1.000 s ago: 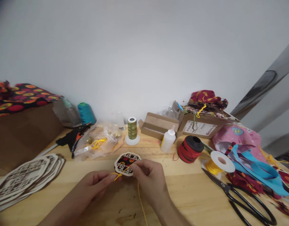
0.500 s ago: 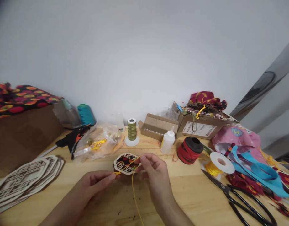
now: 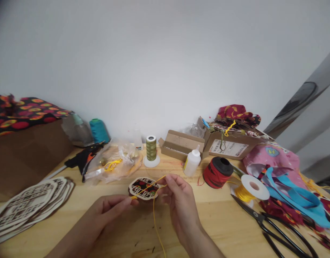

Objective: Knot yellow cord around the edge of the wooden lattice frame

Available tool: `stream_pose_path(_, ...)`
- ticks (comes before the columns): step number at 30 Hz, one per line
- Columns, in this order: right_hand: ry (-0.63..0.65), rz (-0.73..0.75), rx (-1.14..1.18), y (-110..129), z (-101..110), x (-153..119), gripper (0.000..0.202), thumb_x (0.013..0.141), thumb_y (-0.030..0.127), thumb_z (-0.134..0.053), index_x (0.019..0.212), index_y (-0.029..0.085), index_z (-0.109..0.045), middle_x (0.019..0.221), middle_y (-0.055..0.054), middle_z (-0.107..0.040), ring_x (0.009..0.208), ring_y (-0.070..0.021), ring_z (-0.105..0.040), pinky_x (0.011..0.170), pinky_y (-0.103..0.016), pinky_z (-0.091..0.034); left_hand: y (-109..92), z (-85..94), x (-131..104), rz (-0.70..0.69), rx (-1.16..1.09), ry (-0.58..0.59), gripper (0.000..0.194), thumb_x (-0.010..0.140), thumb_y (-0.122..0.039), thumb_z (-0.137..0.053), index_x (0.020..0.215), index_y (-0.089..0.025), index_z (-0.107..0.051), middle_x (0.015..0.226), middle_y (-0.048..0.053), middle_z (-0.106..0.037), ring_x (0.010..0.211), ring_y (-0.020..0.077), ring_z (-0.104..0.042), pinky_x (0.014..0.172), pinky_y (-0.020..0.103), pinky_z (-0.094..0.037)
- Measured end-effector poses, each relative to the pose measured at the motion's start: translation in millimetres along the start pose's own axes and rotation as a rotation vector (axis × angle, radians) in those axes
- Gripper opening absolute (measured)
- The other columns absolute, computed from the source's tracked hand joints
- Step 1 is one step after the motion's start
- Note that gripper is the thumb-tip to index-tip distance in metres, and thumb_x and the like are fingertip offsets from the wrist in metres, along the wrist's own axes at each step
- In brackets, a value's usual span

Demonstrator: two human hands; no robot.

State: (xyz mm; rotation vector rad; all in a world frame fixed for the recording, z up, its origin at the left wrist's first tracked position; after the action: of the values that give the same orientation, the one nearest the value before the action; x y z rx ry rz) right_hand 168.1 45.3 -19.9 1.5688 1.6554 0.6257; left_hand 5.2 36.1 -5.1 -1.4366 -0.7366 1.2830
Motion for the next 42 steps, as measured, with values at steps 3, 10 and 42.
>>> stream_pose_path(3,-0.012,-0.011,0.029,0.3,1.7,0.9,0.012,0.067,0.025,-0.062,0.067,0.014,-0.057,0.068,0.001,-0.061,0.050,-0.0050,-0.053,0.040,-0.011,-0.035,1.8,1.5,0.6,-0.030,0.037,-0.017,0.026,0.068,-0.037,-0.053,0.084,-0.019,-0.067,0.080,-0.001,-0.070,0.083,0.0203,-0.056,0.073,0.026,-0.039)
stream_pose_path(10,-0.032,0.055,0.005,6.4,2.5,0.2,0.011,0.066,0.026,-0.063,0.067,0.015,-0.059,0.067,0.001,-0.060,0.049,-0.0044,-0.050,0.041,-0.012,-0.035,4.4,2.0,4.3,-0.095,0.148,-0.004,0.027,0.071,-0.036,-0.049,0.079,-0.019,-0.067,0.079,-0.001,-0.069,0.080,0.0200,-0.057,0.071,0.025,-0.040)
stream_pose_path(42,0.372,0.644,-1.163,-2.5,-34.5,-16.9,0.014,0.074,0.019,-0.052,0.073,0.022,-0.065,0.071,-0.001,-0.062,0.070,-0.0136,-0.051,0.066,-0.027,-0.038,6.2,-12.3,-2.5,-0.183,0.182,0.159,0.030,0.078,-0.035,-0.039,0.090,-0.018,-0.062,0.068,-0.001,-0.063,0.069,0.0163,-0.055,0.061,0.022,-0.040)
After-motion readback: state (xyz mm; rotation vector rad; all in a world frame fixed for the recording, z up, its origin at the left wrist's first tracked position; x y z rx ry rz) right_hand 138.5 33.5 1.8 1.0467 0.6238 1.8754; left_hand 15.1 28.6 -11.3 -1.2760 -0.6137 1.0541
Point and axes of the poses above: each hand's wrist, its own x-axis towards the middle knuckle, its own z-axis out of the back of the hand, y = z × x, the point moved 4 cm from there along x, towards the middle knuckle
